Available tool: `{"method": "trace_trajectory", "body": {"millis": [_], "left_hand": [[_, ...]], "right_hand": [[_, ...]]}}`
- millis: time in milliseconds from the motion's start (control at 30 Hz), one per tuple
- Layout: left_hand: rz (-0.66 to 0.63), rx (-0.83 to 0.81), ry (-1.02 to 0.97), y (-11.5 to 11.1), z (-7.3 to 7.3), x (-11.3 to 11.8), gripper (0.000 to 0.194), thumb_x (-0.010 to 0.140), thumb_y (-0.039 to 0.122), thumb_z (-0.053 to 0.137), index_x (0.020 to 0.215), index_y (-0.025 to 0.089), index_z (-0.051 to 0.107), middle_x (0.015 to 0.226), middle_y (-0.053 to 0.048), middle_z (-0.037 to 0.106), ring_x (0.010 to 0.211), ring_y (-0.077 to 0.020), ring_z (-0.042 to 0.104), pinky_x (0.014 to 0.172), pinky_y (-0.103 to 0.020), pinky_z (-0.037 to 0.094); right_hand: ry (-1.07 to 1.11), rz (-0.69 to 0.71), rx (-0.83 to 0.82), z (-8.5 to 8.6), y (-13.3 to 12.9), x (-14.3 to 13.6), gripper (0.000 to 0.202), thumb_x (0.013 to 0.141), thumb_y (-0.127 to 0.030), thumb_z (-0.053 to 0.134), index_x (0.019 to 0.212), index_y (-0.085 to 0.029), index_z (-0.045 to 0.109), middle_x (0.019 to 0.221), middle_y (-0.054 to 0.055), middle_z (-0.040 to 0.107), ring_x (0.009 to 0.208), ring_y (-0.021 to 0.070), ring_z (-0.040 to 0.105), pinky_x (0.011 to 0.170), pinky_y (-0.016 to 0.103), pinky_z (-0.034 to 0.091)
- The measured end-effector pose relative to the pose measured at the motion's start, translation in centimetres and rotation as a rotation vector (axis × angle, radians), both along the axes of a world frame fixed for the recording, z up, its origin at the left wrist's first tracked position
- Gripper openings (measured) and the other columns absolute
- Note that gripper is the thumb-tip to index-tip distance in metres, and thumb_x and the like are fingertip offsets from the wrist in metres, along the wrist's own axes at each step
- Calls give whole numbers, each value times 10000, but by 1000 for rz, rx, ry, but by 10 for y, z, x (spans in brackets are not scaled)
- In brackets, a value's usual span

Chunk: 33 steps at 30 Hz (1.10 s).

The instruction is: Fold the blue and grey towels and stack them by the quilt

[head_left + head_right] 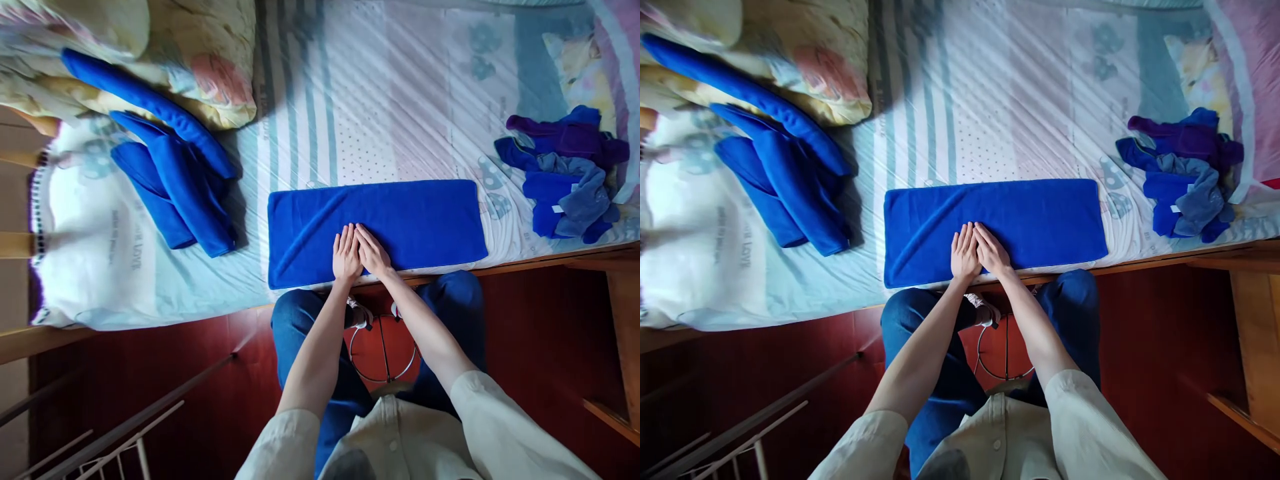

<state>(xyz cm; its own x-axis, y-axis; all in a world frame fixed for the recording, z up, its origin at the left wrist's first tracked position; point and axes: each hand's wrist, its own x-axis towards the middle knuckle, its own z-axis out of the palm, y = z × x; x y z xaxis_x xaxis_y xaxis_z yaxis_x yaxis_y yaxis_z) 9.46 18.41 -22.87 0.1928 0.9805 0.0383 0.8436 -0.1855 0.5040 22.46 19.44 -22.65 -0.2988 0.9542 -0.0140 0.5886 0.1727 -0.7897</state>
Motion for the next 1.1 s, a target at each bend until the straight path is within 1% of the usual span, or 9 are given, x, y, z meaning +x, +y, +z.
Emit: {"method": "trace_trajectory", "body": {"millis": [100, 267, 400, 500, 600, 667, 867, 967, 1100], "left_hand": [[33, 14, -67, 2, -2, -1, 616, 1032, 320, 363, 1607, 124, 468, 1682, -159, 418, 1630, -272, 280, 1361, -528, 186], [56, 6, -109, 4, -1, -1, 612, 1012, 354, 398, 1570, 133, 519, 1649, -160, 470, 1617, -278, 318, 1353, -529, 208], [74, 2, -124, 5, 2, 0, 604, 1002, 374, 426, 1544, 137, 548, 1642, -164, 482, 1610, -287, 336, 1352, -537, 203], [100, -10, -128, 5, 5, 2, 588, 999, 338, 414, 1534, 140, 557, 1643, -161, 484, 1607, -284, 343, 1350, -544, 201], [116, -15, -128, 5, 7, 3, 585, 993, 319, 410, 1526, 134, 564, 1644, -163, 483, 1606, -286, 345, 1346, -550, 210], [116, -15, -132, 5, 8, 3, 585, 988, 318, 414, 1519, 128, 571, 1646, -166, 480, 1604, -289, 349, 1344, -552, 214], [120, -28, -150, 5, 8, 2, 592, 981, 308, 423, 1534, 144, 555, 1645, -159, 484, 1611, -285, 335, 1348, -557, 189], [120, -14, -143, 4, 6, 2, 590, 980, 305, 426, 1533, 150, 558, 1641, -152, 494, 1610, -280, 338, 1348, -545, 194], [109, -15, -137, 4, 4, 1, 592, 983, 299, 424, 1545, 158, 543, 1648, -149, 485, 1613, -276, 331, 1350, -540, 188]], "right_hand": [[-7, 13, 8, -2, 1, -1, 608, 1072, -211, 346, 1678, -169, 366, 1726, 73, 367, 1615, 232, 330, 1377, 446, 273], [1, 32, 39, -3, 4, -3, 598, 1055, -161, 335, 1646, -124, 419, 1703, 105, 406, 1612, 225, 337, 1367, 450, 296], [-13, 78, 52, 2, 6, 15, 589, 1060, -187, 362, 1643, -134, 427, 1695, 106, 419, 1608, 225, 346, 1366, 459, 296], [-55, 79, 75, 8, 6, 40, 577, 1067, -203, 365, 1636, -155, 444, 1697, 93, 417, 1601, 222, 361, 1365, 446, 298], [-93, 44, 91, 11, 4, 67, 586, 1068, -235, 409, 1651, -180, 422, 1695, 85, 422, 1588, 233, 389, 1363, 452, 306], [-115, 16, 96, 12, 4, 84, 600, 1066, -257, 434, 1662, -190, 405, 1699, 80, 414, 1585, 241, 395, 1361, 456, 312], [-196, -92, 88, 11, 8, 136, 604, 1066, -282, 421, 1664, -194, 405, 1709, 63, 399, 1591, 245, 384, 1364, 451, 311], [-257, -167, 92, 11, 10, 171, 604, 1067, -299, 406, 1662, -197, 407, 1707, 59, 407, 1596, 237, 375, 1363, 446, 311], [-366, -256, 96, 14, 10, 225, 607, 1070, -321, 369, 1663, -193, 401, 1698, 70, 426, 1601, 229, 364, 1358, 458, 311]]}}
